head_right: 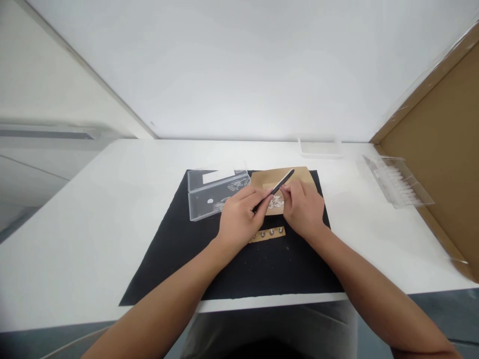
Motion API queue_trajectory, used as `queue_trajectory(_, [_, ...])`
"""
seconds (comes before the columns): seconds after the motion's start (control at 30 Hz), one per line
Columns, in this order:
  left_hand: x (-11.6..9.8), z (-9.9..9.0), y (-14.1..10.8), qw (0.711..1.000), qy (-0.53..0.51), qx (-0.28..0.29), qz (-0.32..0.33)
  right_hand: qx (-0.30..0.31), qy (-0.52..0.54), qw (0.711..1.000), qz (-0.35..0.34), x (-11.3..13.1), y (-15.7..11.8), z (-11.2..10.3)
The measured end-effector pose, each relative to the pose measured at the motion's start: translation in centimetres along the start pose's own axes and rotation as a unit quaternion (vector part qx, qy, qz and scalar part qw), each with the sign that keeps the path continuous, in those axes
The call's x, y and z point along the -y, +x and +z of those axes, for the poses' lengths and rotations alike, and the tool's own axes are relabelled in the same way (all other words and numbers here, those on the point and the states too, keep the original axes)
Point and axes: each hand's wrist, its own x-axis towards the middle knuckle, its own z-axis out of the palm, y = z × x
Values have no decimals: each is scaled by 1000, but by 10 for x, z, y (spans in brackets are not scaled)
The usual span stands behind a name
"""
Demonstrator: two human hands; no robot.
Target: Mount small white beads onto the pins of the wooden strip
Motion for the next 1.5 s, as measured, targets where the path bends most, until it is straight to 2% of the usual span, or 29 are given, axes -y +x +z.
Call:
queue_trajectory(0.17, [-1, -2, 2, 1000, 1, 7, 3, 27, -4, 999, -19, 4, 1, -2])
queue_trajectory(0.33, [-7, -2, 2, 1000, -1, -10, 15, -21, -22, 999, 21, 1, 8, -6])
queue_trajectory(0.5, [-4, -2, 1, 1000, 5, 6, -7, 35, 4, 999, -17, 2, 6, -2])
queue_trajectory(0.63, [-4, -1, 2, 1000, 11, -7, 3, -3, -3, 1000, 7, 3, 6, -1])
queue_trajectory(0.8, [-4, -1, 3, 1000, -14, -7, 2, -1, -2, 998, -70, 4, 7, -2])
queue_trajectory(0.93, [-5, -2, 3, 1000, -24, -17, 0, -45, -31, 998, -22, -1, 11, -2])
queue_trajectory(1.0, [-6, -2, 2, 1000, -16, -9, -3, -36, -22, 999, -10, -3, 12, -3])
queue_trajectory(1.1, [-6, -2, 2, 1000, -12, -2, -6, 2, 2, 999, -32, -2, 12, -4])
queue_trajectory(1.23, [-5, -2, 3, 999, -33, -18, -4, -27, -15, 1000, -7, -2, 13, -5])
queue_trajectory(1.37, [-5, -2, 3, 999, -35, -8, -9, 3, 0, 999, -38, -4, 13, -4])
queue_trajectory(1.5, [-5, -2, 2, 998, -50, -22, -11, -18, -21, 999, -24, -4, 14, -5])
